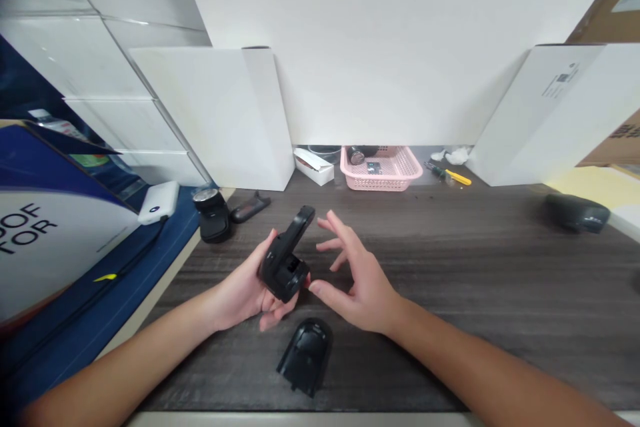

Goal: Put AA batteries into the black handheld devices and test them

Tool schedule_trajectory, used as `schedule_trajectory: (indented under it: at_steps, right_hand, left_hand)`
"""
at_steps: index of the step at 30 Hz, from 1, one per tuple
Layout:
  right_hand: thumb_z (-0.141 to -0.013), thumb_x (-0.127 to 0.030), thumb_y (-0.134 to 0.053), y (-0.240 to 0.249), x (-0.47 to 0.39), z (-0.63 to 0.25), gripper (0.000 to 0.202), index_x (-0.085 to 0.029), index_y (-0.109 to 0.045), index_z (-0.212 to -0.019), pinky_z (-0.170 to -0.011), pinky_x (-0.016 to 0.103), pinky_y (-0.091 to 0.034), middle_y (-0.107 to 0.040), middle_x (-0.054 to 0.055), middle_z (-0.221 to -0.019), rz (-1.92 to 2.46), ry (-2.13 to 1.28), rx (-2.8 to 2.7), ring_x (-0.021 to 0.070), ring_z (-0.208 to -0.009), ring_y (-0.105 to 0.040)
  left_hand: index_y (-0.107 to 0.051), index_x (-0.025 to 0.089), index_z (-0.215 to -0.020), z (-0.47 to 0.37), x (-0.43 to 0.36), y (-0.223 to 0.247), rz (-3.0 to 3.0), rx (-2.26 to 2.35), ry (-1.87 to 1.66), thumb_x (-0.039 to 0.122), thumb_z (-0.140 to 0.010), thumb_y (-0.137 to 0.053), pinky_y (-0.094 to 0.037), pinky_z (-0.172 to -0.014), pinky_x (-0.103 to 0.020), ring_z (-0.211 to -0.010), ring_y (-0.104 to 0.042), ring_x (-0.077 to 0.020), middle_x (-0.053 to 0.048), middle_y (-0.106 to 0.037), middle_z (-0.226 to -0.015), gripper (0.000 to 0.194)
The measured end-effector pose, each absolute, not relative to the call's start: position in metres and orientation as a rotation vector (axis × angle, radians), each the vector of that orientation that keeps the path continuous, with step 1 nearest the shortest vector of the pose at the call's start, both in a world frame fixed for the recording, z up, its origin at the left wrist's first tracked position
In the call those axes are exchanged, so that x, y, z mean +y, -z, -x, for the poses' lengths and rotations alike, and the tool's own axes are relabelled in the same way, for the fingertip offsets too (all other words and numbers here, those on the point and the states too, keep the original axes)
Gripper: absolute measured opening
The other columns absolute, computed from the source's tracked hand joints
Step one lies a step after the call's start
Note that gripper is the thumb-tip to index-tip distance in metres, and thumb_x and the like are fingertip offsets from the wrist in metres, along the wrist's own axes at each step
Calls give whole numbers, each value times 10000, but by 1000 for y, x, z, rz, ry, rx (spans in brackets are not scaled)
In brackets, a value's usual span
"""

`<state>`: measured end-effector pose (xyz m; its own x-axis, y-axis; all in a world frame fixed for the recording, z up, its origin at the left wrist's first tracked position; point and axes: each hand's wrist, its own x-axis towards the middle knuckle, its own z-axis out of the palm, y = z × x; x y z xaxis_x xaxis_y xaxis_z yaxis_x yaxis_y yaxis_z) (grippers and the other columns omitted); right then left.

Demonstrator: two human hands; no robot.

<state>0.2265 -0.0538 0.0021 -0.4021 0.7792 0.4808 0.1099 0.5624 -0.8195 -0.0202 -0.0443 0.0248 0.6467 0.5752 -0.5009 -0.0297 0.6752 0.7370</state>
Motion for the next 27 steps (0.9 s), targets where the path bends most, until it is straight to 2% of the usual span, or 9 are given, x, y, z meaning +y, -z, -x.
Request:
schedule_trajectory:
  at_steps: [3,6,10,14,19,21,23,25,27]
  right_hand:
    - [-973,-313,-745,-1,-53,-224,1034,-433,-22,-1703,-868,382,-592,-291,158,-1708,746,-968,-1815,317,-1323,-602]
    - [-986,-336,-732,3,-48,-223,1031,-442,7,-1698,-856,349,-598,-384,149,-1641,789,-1124,-1767,281,-1292,-630]
    - [-996,-366,-717,6,-40,-224,835,-395,-218,-1665,-876,333,-591,-522,121,-1472,846,-1141,-1724,247,-1252,-642]
    - [-1011,-366,-686,6,-40,-225,600,-328,-415,-1544,-886,335,-588,-549,118,-1406,848,-1059,-1730,240,-1244,-599]
    - [-1036,-399,-637,4,-44,-226,648,-337,-350,-1614,-1027,392,-544,-417,126,-1572,782,-1007,-1721,270,-1418,-454]
    - [-1035,-446,-642,3,-44,-228,674,-317,-346,-1627,-1045,397,-519,-491,128,-1513,727,-1134,-1738,263,-1335,-533]
    - [-1035,-510,-631,3,-41,-230,599,-255,-470,-1553,-963,372,-528,-650,106,-1262,692,-1344,-1784,227,-1078,-651]
    - [-1038,-577,-595,2,-39,-231,516,-186,-627,-1373,-815,323,-517,-691,62,-991,703,-1525,-1815,192,-856,-650]
    - [-1035,-606,-580,1,-37,-231,498,-162,-686,-1235,-726,292,-473,-673,44,-896,732,-1592,-1802,181,-796,-616]
  left_hand:
    - [-650,141,-879,19,-45,-26,-800,784,-360,971,-860,-273,-396,-411,-235,-406,-347,-100,-18,-557,-595,912]
    - [-616,163,-908,19,-45,-27,-845,719,-324,959,-872,-283,-449,-448,-251,-413,-229,-81,41,-467,-582,864]
    - [-635,139,-885,21,-44,-30,-855,719,-305,1005,-821,-246,-431,-432,-257,-416,-254,-93,34,-435,-538,952]
    - [-633,132,-744,23,-44,-32,-873,688,-284,1002,-816,-151,-421,-432,-280,-407,-302,-111,15,-390,-505,997]
    - [-565,182,-619,28,-44,-35,-993,610,-242,938,-873,-137,-368,-412,-297,-389,-259,-119,16,-336,-474,906]
    - [-546,195,-584,31,-45,-36,-1066,584,-172,933,-885,-124,-358,-413,-301,-397,-264,-129,5,-336,-460,902]
    - [-486,213,-546,31,-46,-37,-1109,561,-105,962,-862,-113,-375,-421,-300,-409,-267,-129,9,-313,-462,894]
    - [-420,228,-542,30,-47,-36,-1102,567,-107,983,-841,-111,-419,-436,-297,-425,-277,-125,20,-291,-489,869]
    - [-423,224,-590,28,-46,-33,-1054,633,-215,944,-886,-143,-465,-462,-282,-452,-290,-123,31,-291,-532,828]
